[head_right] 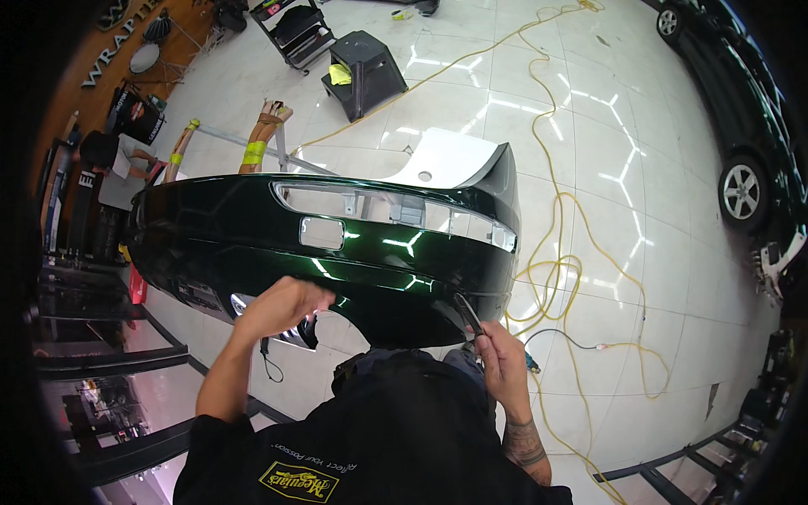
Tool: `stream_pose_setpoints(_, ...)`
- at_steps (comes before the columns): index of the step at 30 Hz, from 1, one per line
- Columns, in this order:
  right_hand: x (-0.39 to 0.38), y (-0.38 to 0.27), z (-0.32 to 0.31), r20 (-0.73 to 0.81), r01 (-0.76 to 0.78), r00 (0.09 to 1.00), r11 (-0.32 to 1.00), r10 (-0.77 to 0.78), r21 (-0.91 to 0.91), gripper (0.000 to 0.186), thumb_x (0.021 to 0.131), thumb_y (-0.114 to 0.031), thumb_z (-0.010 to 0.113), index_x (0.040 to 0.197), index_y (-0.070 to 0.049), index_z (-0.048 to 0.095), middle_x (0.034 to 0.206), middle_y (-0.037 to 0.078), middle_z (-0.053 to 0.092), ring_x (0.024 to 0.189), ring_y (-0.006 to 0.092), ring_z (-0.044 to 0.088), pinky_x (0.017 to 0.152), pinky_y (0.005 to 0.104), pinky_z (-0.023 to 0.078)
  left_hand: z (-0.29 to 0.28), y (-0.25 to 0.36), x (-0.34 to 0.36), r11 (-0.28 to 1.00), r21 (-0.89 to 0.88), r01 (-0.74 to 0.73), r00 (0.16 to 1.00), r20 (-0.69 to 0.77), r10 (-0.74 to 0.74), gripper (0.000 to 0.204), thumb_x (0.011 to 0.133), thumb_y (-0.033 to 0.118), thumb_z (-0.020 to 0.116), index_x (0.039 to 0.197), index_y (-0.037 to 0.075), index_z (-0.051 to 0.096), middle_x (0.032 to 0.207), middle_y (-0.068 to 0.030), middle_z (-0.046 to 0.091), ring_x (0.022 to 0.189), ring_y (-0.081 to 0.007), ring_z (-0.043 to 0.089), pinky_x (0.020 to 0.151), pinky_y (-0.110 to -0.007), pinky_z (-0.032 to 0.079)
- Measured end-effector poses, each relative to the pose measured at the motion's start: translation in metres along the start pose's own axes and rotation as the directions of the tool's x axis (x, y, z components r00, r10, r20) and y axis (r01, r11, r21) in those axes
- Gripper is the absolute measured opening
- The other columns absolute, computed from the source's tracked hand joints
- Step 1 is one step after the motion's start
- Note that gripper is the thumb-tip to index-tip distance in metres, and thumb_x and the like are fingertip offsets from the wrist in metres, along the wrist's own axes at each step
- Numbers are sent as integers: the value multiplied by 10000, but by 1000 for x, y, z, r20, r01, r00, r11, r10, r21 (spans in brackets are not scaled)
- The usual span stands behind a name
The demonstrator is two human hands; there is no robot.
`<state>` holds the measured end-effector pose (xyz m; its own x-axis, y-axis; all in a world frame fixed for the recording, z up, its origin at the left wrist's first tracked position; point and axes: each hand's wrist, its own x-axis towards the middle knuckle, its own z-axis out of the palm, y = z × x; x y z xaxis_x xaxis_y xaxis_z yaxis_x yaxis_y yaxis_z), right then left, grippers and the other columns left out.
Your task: The person applies a white vinyl wrap to a dark green car bumper using a heat gun and a squeegee. They heat the wrap, smooth it into contours, and trim excess material around edges and cutouts.
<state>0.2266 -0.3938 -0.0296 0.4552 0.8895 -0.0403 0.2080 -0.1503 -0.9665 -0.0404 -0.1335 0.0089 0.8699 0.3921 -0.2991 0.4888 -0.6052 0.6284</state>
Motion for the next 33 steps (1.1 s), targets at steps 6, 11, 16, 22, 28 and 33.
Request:
stream_pose_setpoints(6,7,1,5,11,22,1000,1000,-22,3,207,985,-117,516,1047,26,651,716,66,547,632,143,541,591,261,422,62,31,34,896,355,266,928,-345,-139,686,915,327,637,1432,-31,360,693,-185,656,560,-362,637,563,-439,527)
stream_pose_setpoints(11,-1,7,-2,-16,-35,999,999,35,20,210,986,-115,512,1038,37,647,720,59,546,638,136,531,603,261,422,78,46,46,851,320,417,899,-282,-334,935,914,445,615,1481,-123,135,568,-196,607,495,-382,614,499,-463,503)
stream_pose_setpoints(16,-15,16,-6,-51,-69,996,995,72,67,206,983,-107,510,1029,44,643,725,59,549,639,132,529,605,264,424,83,50,51,856,166,489,839,-359,-409,957,908,431,624,1489,-115,95,629,-235,625,573,-419,631,551,-493,504)
stream_pose_setpoints(22,-27,23,-14,-46,-102,993,993,105,65,204,983,-106,513,1015,46,645,716,62,544,635,138,534,600,271,428,90,48,55,850,55,523,793,-396,-462,934,902,347,629,1490,-109,65,673,-246,638,670,-447,640,638,-505,505)
stream_pose_setpoints(28,-32,23,-23,-57,-89,994,995,92,55,205,984,-113,514,1014,44,643,708,66,540,626,144,536,596,276,429,89,43,59,861,-26,508,779,-412,-473,882,843,203,639,1470,-119,109,666,-219,642,684,-419,641,689,-476,507)
stream_pose_setpoints(33,-33,23,-21,-60,-50,997,996,55,69,203,985,-107,509,1019,44,640,711,61,540,628,140,536,595,277,429,88,34,57,888,14,459,797,-449,-405,832,806,145,605,1444,-134,151,682,-291,627,662,-472,635,672,-521,527)
